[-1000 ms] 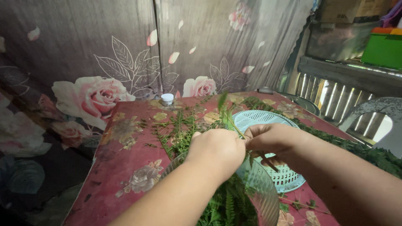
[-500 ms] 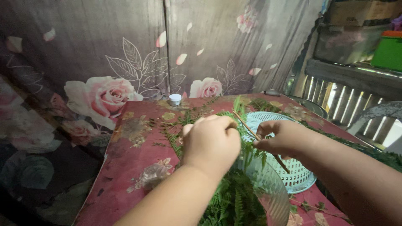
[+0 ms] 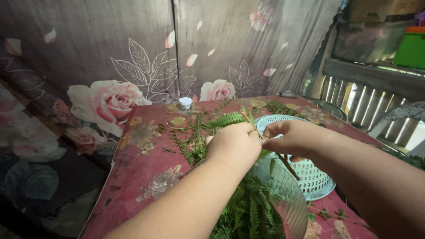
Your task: The person strips leaves from fern-like plant stems by hand, placing the leaves into a clear bowl and discarding the bare stems onto the table. The person handles multiple stems one at a time, repeating the stripping motion along each stem.
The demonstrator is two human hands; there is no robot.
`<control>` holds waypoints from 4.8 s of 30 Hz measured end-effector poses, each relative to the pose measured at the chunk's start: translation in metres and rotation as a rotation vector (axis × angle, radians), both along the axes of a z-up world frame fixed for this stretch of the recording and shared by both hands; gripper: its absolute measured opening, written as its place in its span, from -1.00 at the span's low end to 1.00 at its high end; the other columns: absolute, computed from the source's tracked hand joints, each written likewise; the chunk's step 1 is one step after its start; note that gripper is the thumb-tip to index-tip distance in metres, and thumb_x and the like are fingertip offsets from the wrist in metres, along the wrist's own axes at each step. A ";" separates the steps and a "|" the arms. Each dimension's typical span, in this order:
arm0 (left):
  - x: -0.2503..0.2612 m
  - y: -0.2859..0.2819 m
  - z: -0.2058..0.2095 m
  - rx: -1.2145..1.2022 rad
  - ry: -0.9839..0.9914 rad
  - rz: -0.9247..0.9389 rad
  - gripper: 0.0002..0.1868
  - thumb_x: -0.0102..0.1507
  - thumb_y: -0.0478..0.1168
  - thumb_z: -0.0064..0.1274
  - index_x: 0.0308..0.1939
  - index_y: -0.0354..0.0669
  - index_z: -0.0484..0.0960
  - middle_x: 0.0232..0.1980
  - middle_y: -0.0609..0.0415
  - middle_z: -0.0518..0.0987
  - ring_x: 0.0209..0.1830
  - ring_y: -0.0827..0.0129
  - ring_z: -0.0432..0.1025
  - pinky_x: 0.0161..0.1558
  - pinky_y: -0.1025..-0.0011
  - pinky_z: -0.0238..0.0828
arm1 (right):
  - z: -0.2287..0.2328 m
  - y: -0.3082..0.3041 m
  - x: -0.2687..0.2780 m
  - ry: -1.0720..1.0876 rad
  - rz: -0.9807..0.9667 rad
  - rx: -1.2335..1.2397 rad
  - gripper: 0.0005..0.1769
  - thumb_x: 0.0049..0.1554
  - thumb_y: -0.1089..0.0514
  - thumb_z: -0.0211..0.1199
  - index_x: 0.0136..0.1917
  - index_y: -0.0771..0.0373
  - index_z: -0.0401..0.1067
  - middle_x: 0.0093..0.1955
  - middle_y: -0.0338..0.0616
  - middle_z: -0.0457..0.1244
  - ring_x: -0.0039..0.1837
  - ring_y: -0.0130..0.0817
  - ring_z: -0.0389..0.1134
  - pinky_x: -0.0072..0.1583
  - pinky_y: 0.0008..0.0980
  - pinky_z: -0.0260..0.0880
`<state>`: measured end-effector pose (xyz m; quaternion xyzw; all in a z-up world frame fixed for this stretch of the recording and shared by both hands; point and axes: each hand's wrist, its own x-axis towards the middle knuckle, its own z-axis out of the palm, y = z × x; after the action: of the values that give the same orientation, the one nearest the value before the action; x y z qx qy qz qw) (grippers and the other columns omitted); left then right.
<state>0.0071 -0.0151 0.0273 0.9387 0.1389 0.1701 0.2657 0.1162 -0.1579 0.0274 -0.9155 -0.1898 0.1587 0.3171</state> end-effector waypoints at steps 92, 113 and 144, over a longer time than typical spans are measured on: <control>-0.067 0.017 -0.081 0.367 -0.310 -0.047 -0.74 0.25 -0.07 0.01 -0.03 0.06 0.67 -0.05 0.05 0.63 0.00 0.05 0.50 0.03 0.04 0.40 | -0.063 -0.008 -0.107 -0.247 0.071 -0.015 -0.74 0.16 -0.07 0.13 0.06 0.00 0.48 -0.07 -0.05 0.42 0.08 0.02 0.42 0.11 -0.04 0.38; -0.035 0.010 -0.094 -0.083 -0.282 0.011 -0.80 0.20 -0.08 0.10 -0.21 -0.05 0.71 -0.17 -0.09 0.64 -0.16 -0.05 0.53 -0.10 0.14 0.48 | -0.059 0.008 -0.057 -0.158 0.083 0.107 -0.61 0.11 -0.21 0.23 -0.01 0.10 0.50 -0.10 -0.05 0.47 -0.02 -0.03 0.53 -0.01 -0.14 0.43; -0.032 0.027 -0.042 0.046 0.107 -0.003 -0.65 0.27 -0.04 -0.23 -0.21 -0.01 0.69 -0.04 -0.15 0.64 -0.03 -0.13 0.50 0.06 0.01 0.40 | -0.030 -0.015 0.005 0.261 0.067 0.347 -0.73 0.09 -0.15 0.30 -0.18 0.05 0.42 -0.32 -0.26 0.29 -0.28 -0.40 0.30 -0.23 -0.30 0.19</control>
<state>-0.0246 0.0121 -0.0146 0.9525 0.1476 0.1223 0.2365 0.1217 -0.1725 -0.0027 -0.8122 -0.2018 0.2511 0.4863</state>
